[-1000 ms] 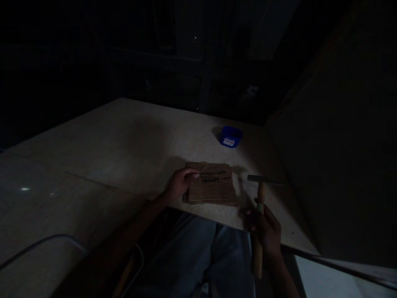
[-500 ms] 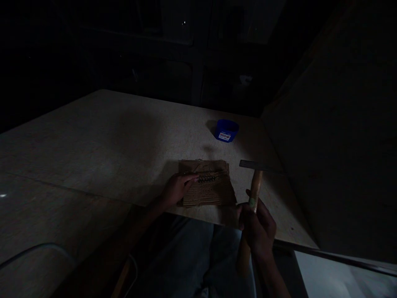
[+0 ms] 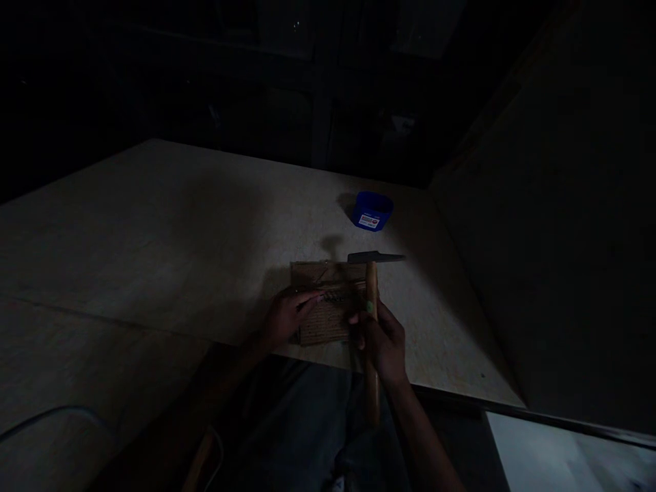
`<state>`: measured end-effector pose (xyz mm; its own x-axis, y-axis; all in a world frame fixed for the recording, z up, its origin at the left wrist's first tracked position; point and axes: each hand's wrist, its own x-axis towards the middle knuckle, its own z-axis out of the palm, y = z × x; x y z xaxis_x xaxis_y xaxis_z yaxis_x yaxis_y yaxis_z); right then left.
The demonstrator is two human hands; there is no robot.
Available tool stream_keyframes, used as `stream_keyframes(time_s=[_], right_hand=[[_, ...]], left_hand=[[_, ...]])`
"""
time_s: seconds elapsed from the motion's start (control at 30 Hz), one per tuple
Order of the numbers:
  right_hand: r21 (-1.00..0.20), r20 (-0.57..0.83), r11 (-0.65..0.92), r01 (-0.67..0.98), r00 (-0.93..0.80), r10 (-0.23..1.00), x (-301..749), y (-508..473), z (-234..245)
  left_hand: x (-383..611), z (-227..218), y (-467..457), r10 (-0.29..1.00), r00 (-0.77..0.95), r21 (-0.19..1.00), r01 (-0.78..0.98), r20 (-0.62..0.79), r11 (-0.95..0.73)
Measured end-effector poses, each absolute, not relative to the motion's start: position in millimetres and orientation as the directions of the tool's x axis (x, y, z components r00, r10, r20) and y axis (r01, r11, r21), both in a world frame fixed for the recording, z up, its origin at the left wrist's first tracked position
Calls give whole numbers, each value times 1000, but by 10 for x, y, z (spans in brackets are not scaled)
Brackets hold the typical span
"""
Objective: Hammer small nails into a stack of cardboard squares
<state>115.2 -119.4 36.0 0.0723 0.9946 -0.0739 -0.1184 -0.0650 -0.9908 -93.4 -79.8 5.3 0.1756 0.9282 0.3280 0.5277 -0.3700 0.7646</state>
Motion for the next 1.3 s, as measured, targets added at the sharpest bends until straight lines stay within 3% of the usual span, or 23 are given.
stream_keyframes(time_s=[0.63, 0.87, 1.07, 1.3], right_hand=[[-992, -64, -49, -113, 139, 988, 1092, -1244, 329], [-993, -61, -45, -111, 141, 988, 1092, -1239, 331], [-995, -53, -41, -95, 134, 990, 1102, -1236, 310], [-995, -58, -47, -86, 126, 990, 1102, -1236, 337]], left_hand=[[-841, -77, -784, 817, 138, 667, 511, 559, -542], [-813, -112, -790, 829, 116, 681, 514, 547, -521], [-798, -132, -829, 883, 105, 729, 524, 458, -440], [-826, -131, -806, 848, 118, 697, 517, 517, -497]])
